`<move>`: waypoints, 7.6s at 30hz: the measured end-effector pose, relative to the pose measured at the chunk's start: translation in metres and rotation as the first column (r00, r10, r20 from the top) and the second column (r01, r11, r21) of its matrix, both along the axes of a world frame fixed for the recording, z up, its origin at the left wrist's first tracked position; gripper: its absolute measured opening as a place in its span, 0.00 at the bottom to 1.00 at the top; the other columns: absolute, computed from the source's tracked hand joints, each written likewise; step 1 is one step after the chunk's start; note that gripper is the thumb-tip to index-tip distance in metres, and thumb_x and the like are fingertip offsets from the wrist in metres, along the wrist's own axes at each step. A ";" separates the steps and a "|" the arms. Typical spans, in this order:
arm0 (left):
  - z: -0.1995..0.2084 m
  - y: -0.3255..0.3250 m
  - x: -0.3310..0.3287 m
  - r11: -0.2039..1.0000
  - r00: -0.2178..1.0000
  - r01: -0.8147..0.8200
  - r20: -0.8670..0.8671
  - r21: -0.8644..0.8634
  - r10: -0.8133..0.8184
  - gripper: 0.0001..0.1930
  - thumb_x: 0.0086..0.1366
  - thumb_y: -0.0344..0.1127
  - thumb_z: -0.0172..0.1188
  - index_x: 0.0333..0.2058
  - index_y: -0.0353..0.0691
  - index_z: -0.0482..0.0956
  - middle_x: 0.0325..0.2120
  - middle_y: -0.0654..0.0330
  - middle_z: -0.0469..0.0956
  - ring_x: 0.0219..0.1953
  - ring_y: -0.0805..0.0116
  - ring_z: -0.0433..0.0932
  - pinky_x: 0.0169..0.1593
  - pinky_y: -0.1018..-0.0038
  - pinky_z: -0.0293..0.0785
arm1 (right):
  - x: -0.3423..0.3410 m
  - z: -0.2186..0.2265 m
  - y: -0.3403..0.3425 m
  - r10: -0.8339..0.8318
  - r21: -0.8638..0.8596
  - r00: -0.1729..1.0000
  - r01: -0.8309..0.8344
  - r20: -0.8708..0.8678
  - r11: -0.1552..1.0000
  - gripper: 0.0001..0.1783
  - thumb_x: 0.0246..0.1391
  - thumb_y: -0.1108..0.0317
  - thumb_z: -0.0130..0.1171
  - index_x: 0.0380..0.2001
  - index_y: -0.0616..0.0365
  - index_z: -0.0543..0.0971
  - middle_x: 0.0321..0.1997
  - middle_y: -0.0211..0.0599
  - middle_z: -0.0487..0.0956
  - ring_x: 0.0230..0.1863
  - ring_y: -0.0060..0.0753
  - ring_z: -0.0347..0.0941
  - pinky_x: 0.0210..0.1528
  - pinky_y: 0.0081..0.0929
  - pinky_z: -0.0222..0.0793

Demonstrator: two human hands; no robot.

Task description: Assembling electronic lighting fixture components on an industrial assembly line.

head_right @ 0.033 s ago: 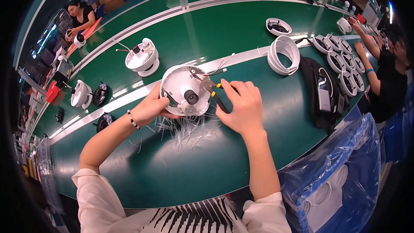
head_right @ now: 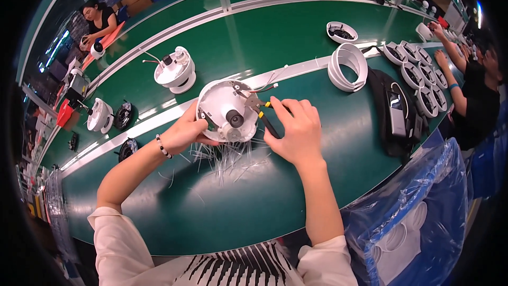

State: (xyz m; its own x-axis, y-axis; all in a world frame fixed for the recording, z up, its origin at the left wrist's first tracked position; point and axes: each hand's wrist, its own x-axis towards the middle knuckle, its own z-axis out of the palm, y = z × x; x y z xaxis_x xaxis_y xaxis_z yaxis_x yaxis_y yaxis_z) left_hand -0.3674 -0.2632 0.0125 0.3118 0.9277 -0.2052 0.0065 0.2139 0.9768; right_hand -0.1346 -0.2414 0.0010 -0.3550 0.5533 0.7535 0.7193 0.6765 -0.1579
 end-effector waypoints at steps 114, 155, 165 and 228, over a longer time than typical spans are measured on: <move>-0.010 -0.105 -0.112 0.915 0.884 -0.401 0.249 -0.032 0.396 0.29 0.47 0.18 0.37 0.53 0.37 0.51 0.46 0.53 0.63 0.45 0.56 0.70 0.41 0.65 0.76 | -0.104 -0.003 -0.080 0.302 -0.078 0.940 -0.316 -0.157 0.945 0.26 0.23 0.70 0.62 0.35 0.62 0.75 0.31 0.41 0.76 0.28 0.39 0.72 0.33 0.27 0.69; -0.038 0.041 -0.149 0.807 0.523 -0.530 0.648 -0.261 0.553 0.20 0.53 0.22 0.41 0.46 0.24 0.53 0.43 0.41 0.61 0.44 0.47 0.67 0.43 0.68 0.76 | -0.100 -0.003 -0.074 0.138 -0.143 0.965 -0.173 -0.225 0.975 0.25 0.25 0.69 0.62 0.35 0.62 0.74 0.30 0.41 0.76 0.24 0.34 0.71 0.27 0.25 0.68; -0.029 0.021 -0.149 0.876 0.848 -0.472 0.219 -0.100 0.482 0.24 0.59 0.48 0.49 0.38 0.27 0.67 0.30 0.47 0.73 0.25 0.62 0.77 0.28 0.73 0.76 | -0.078 -0.004 -0.056 -0.076 -0.236 0.979 0.030 -0.189 0.971 0.25 0.26 0.69 0.62 0.36 0.64 0.74 0.31 0.43 0.76 0.26 0.36 0.71 0.29 0.26 0.67; -0.025 -0.185 -0.296 0.747 0.601 -0.663 0.564 -0.043 0.566 0.09 0.58 0.39 0.52 0.26 0.39 0.71 0.23 0.64 0.74 0.22 0.79 0.72 0.26 0.82 0.70 | -0.224 -0.008 -0.229 0.477 -0.536 0.849 -0.300 0.227 0.789 0.16 0.27 0.61 0.68 0.12 0.58 0.71 0.17 0.33 0.72 0.21 0.34 0.70 0.22 0.24 0.66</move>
